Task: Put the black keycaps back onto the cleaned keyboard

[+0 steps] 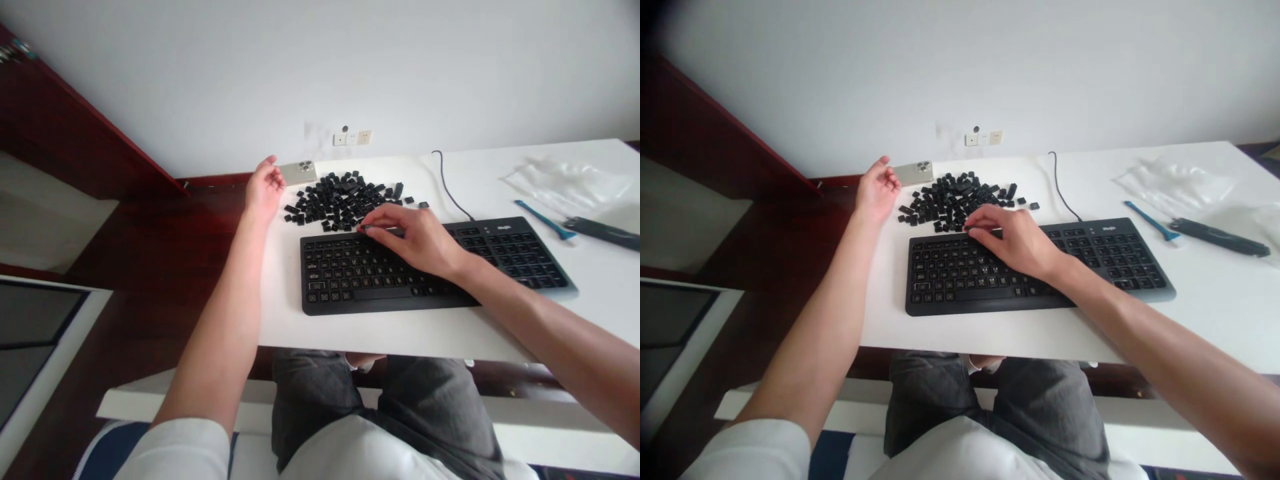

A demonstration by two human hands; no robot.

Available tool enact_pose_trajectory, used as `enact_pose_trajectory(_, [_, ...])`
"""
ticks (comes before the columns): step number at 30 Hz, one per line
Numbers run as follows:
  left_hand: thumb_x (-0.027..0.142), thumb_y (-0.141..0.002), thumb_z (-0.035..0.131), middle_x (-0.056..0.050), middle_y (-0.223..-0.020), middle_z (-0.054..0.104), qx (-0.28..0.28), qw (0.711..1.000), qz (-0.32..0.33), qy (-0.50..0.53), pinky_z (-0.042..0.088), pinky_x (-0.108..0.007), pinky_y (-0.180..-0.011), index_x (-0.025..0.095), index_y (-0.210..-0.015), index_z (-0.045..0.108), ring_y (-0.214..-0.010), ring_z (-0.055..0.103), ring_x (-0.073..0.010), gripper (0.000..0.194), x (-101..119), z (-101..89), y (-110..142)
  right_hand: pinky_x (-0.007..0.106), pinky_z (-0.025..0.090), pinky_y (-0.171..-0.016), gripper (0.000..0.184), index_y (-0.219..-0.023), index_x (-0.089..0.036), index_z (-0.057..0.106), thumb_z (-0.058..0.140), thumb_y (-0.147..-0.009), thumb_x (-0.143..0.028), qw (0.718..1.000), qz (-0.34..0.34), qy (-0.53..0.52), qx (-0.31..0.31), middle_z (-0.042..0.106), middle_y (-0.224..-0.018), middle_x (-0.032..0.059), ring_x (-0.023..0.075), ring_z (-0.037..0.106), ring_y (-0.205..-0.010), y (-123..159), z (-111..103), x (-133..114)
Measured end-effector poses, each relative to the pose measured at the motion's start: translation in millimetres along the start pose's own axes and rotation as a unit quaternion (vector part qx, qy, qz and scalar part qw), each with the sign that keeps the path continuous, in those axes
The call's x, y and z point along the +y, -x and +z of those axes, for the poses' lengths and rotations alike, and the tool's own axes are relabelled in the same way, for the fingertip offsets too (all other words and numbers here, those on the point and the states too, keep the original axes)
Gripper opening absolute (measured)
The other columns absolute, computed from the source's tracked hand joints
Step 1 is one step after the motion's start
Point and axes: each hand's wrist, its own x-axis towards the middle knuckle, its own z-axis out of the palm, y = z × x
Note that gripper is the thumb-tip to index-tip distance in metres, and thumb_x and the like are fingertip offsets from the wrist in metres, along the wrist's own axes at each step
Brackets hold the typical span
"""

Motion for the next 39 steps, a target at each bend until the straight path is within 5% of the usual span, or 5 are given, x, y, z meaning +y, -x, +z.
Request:
enact_pose_trajectory(7, [0.016,-0.09,0.075,0.004,-0.071,0.062,-0.003,1.0,-0.004,0.029,0.045,-0.021,-0.065,0.025,-0.113,0.074,-0.064,0.058,-0.0086,0.024,-4,2.3,0,0.036,0.066,-0.091,0.013,-0.104,-0.024,0.078,0.067,-0.103,-0.018,0.981,-0.167,0.001,-0.094,0.083,-0.114,0.0051,0.0217,0.08,-0.104,19,64,-50])
enact_pose_trajectory(12, [0.019,-0.094,0.074,0.002,-0.076,0.062,-0.008,0.999,-0.01,0.035,0.044,-0.022,-0.069,0.023,-0.121,0.074,-0.072,0.061,-0.0095,0.027,-8,0.0,-5,0.042,0.066,-0.093,0.018,-0.103,-0.027,0.08,0.067,-0.102,-0.015,0.979,-0.183,0.008,-0.087,0.084,-0.11,0.0039,0.0238,0.079,-0.105,22,90,-54])
enact_pose_trajectory(26, [0.029,-0.097,0.075,-0.003,-0.097,0.069,-0.016,0.998,-0.016,0.062,0.047,-0.025,-0.082,0.022,-0.135,0.071,-0.098,0.071,-0.016,0.039,-15,-7.0,-13,0.041,0.069,-0.087,0.02,-0.108,-0.027,0.085,0.069,-0.101,-0.018,0.976,-0.198,0.005,-0.095,0.082,-0.11,0.0075,0.0251,0.078,-0.104,23,83,-54])
enact_pose_trajectory(34, [0.026,-0.101,0.07,-0.004,-0.1,0.069,-0.026,0.998,-0.003,0.049,0.048,-0.024,-0.08,0.018,-0.133,0.071,-0.096,0.071,-0.0141,0.032,-15,-7.4,-12,0.041,0.069,-0.089,0.022,-0.12,-0.026,0.079,0.07,-0.101,-0.019,0.985,-0.145,-0.011,-0.09,0.082,-0.112,0.0071,0.0241,0.079,-0.103,26,81,-54])
enact_pose_trajectory(39, [0.026,-0.1,0.071,-0.003,-0.098,0.069,-0.023,0.999,-0.008,0.046,0.047,-0.023,-0.079,0.019,-0.13,0.072,-0.094,0.071,-0.0138,0.031,-14,-8.0,-12,0.04,0.069,-0.09,0.018,-0.11,-0.025,0.081,0.067,-0.103,-0.017,0.976,-0.189,-0.005,-0.105,0.081,-0.112,0.0068,0.0239,0.078,-0.106,26,82,-54])
